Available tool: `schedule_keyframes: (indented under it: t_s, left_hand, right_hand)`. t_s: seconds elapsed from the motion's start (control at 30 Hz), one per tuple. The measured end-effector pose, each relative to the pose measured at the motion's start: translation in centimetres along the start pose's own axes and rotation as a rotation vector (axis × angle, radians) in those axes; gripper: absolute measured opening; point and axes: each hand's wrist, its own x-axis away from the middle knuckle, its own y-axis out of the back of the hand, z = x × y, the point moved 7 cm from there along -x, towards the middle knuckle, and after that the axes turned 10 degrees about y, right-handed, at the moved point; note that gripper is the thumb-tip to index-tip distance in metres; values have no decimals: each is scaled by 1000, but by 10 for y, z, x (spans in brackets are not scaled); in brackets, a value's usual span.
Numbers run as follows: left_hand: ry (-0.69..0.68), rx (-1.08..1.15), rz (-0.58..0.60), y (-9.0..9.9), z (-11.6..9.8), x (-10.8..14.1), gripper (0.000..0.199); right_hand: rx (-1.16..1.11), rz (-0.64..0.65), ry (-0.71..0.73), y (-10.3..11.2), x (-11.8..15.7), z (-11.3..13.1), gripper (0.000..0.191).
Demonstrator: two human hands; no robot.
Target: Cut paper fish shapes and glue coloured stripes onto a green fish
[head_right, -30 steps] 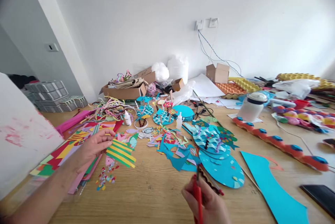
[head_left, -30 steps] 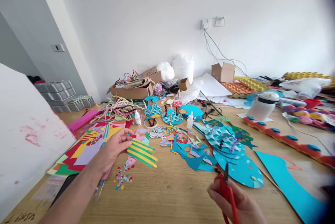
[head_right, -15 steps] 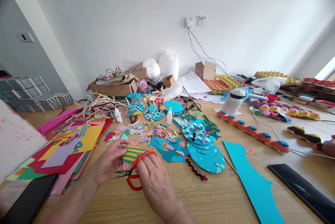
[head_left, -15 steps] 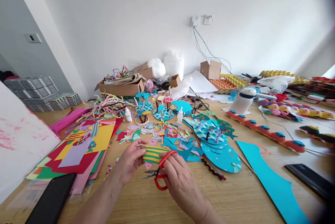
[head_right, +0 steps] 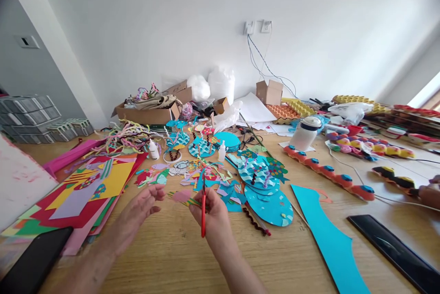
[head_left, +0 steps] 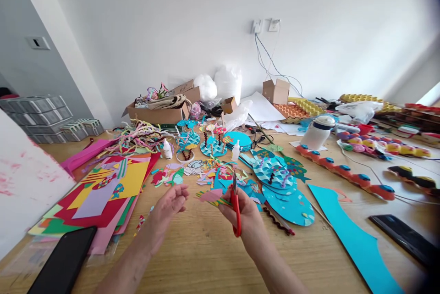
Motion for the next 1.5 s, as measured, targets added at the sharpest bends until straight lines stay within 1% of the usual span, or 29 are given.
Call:
schedule_keyframes:
  t_s: [0.07,0.13,0.23,0.27,0.33,0.4,0.47,0.53,0.63,0.7,0.73,0.8,0.87,0.9,0.97,1.03,1.1,1.17,1.23,1.3,1.4,1.5]
  left_hand:
    - [-28,18,50,-8,1,3,48]
    - [-53,93,103,-19,3,5,47]
    - [-62,274,157,-37,7,7,38]
    - [-59,327,158,-42,8,7,35]
    - [-35,413,119,-46,12,5,27]
    - [-11,466,35,-43,15,4,18]
    - [-17,458,-51,-35,14,2,14]
    - [-43,350,-101,-26,10,1,14]
    - [-63,81,-124,-15,7,-2,12]
    - [-69,-74,-144,-10,5,-4,13]
    - [-76,-131,-150,-9,4,-4,14]
    - [-106,-211,-157,-10,-1,-2,18]
    - [-141,-262,-147,-15,-8,1,22]
    - [-149,-270,-138,-17,-11,3,23]
    - [-121,-224,-92,-22,-14,6,21]
    - [-49,-73,-2,-26,-12,11,18]
    - [25,98,89,-30,-8,15,27]
    - [78,181,129,-32,-5,18,32]
    - [96,154,126,-32,-3,18,29]
    - [83,60,106,-31,0,14,21]
    - [39,-71,50,-27,3,6,16]
    - [30,-92,-24,-17,6,2,19]
  right_hand:
    - [-252,-52,-134,-6,4,-6,27]
    - [-425,-99,-220,-15,10,-9,31]
    - [-576,-132,-263,-31,17,-10,31]
    - [-605,-134,-262,-36,19,-10,30]
    - [-637,-113,-251,-45,22,-11,30]
    - [-631,-90,-256,-49,24,-14,31]
    - [-572,-100,-276,-44,25,-20,31]
    - [-480,-113,-259,-32,23,-22,31]
    - [-333,-91,-153,-10,12,-11,33]
    - [-220,-37,-91,-1,5,0,33]
    - [-160,12,-67,-1,2,5,33]
    - [-46,128,-42,-6,-3,11,28]
    - [24,206,-45,-14,-4,11,22]
    - [28,217,-56,-18,-5,10,21]
    - [-33,184,-83,-22,-5,7,23]
    - [-151,128,-125,-24,-4,4,26]
    - [-262,71,-168,-24,-1,4,27]
    - [-341,24,-199,-25,3,5,28]
    - [-384,-8,-207,-27,6,7,30]
    - [-389,-14,-204,-30,8,7,32]
    - [-361,24,-194,-37,9,6,32]
    - [-256,99,-157,-38,10,7,29]
